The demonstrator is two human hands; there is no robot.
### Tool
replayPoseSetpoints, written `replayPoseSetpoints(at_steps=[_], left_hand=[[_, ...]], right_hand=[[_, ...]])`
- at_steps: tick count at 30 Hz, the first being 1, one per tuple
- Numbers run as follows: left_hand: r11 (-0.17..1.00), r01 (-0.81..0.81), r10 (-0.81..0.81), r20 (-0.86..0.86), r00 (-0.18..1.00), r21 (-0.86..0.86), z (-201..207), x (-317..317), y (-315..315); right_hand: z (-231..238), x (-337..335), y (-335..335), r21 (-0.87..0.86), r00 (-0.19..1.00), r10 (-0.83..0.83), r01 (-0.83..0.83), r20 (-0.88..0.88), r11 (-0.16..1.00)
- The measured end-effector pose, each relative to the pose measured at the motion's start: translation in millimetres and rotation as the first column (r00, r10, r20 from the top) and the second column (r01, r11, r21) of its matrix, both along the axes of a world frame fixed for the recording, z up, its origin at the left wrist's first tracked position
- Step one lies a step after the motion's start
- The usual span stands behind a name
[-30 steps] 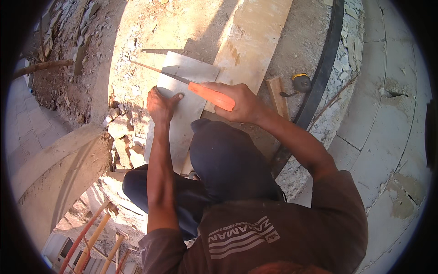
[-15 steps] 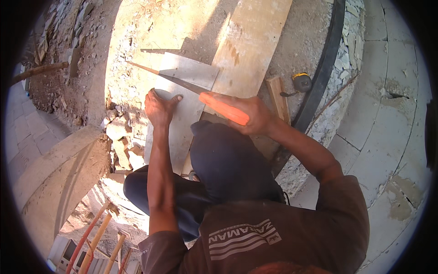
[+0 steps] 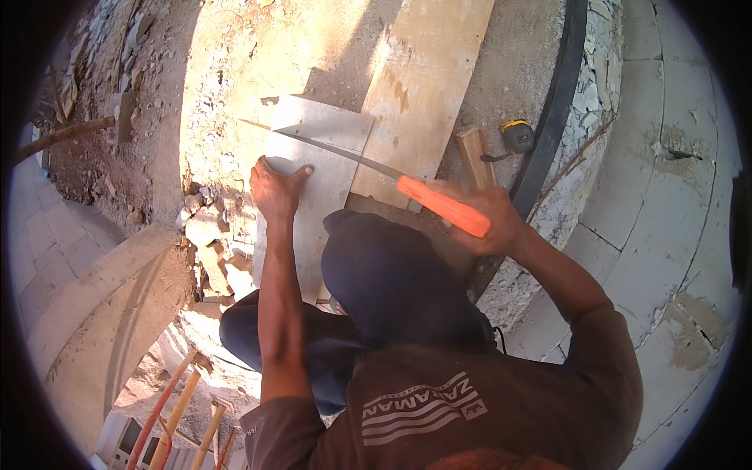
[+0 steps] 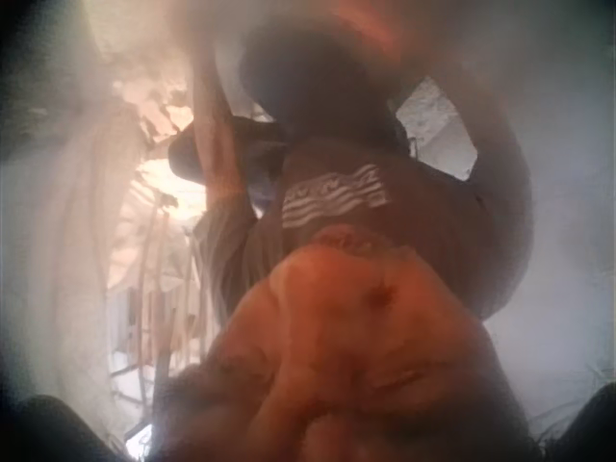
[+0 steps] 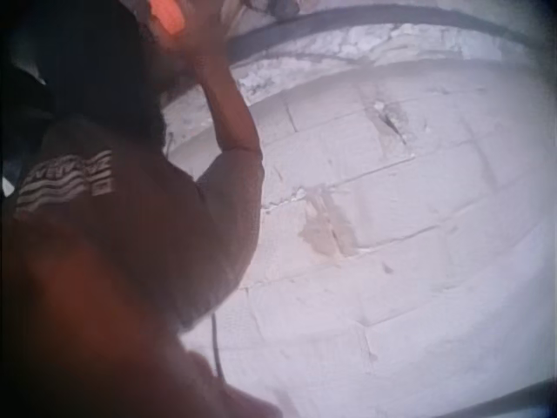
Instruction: The person measures a long wooden plank with a tape measure and marks it with a pen. They then use a hand saw to cut the plank along the marked line. Finally, they pick up nails from a bucket and place them on the plank.
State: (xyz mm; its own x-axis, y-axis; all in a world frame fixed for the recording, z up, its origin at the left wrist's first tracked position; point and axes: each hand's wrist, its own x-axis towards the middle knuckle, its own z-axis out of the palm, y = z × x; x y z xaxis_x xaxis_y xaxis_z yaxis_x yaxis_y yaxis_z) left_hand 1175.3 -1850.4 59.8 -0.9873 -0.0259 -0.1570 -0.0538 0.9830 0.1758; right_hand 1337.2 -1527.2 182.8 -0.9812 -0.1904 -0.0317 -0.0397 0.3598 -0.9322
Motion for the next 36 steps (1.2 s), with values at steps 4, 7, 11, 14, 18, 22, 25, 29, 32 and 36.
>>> replayPoseSetpoints(at_steps=[4,7,11,14,18,22,25,29,32,36], left_hand=[[0.998,0.003,-0.009,-0.098,0.995,-0.065,-8,-16,-13],[0.987,0.017,-0.009,-0.048,0.999,0.159,-20,-11,-21],[0.945,0.023,-0.032,0.024,0.999,0.327,-2,-24,-36],[0.932,-0.119,0.09,0.099,0.991,0.342,31,-38,-43],[0.956,-0.008,-0.01,0.059,0.998,0.294,49,-20,-23],[0.984,0.015,-0.029,0.074,0.997,0.177,21,-10,5],[0.98,-0.004,-0.009,0.063,0.998,0.197,1,-10,7],[0.985,0.018,-0.026,0.046,0.999,0.17,-13,-5,8],[0.978,-0.009,0.001,0.042,0.999,0.208,-15,-5,8],[0.974,-0.045,0.012,0.147,0.989,0.222,-11,-12,7]], right_hand=[[-37,-24,-26,0.043,0.992,0.119,-0.117,-0.045,0.992],[-39,-11,-18,-0.03,0.996,-0.033,0.03,-0.082,0.999],[-24,-16,-12,-0.011,0.997,0.042,-0.042,-0.063,0.999],[-13,-22,-14,0.028,0.995,0.074,-0.072,-0.06,0.997],[-1,6,-3,0.129,0.998,0.061,-0.057,-0.03,0.99],[-13,31,11,0.187,0.996,0.024,-0.04,0.084,0.981],[-23,32,12,0.193,0.999,-0.019,0.01,0.047,0.981],[-19,23,4,0.22,0.994,-0.048,0.026,0.099,0.975],[-7,20,-6,0.269,0.993,-0.055,0.024,0.106,0.963],[6,17,-20,0.295,0.965,-0.1,0.025,0.241,0.955]])
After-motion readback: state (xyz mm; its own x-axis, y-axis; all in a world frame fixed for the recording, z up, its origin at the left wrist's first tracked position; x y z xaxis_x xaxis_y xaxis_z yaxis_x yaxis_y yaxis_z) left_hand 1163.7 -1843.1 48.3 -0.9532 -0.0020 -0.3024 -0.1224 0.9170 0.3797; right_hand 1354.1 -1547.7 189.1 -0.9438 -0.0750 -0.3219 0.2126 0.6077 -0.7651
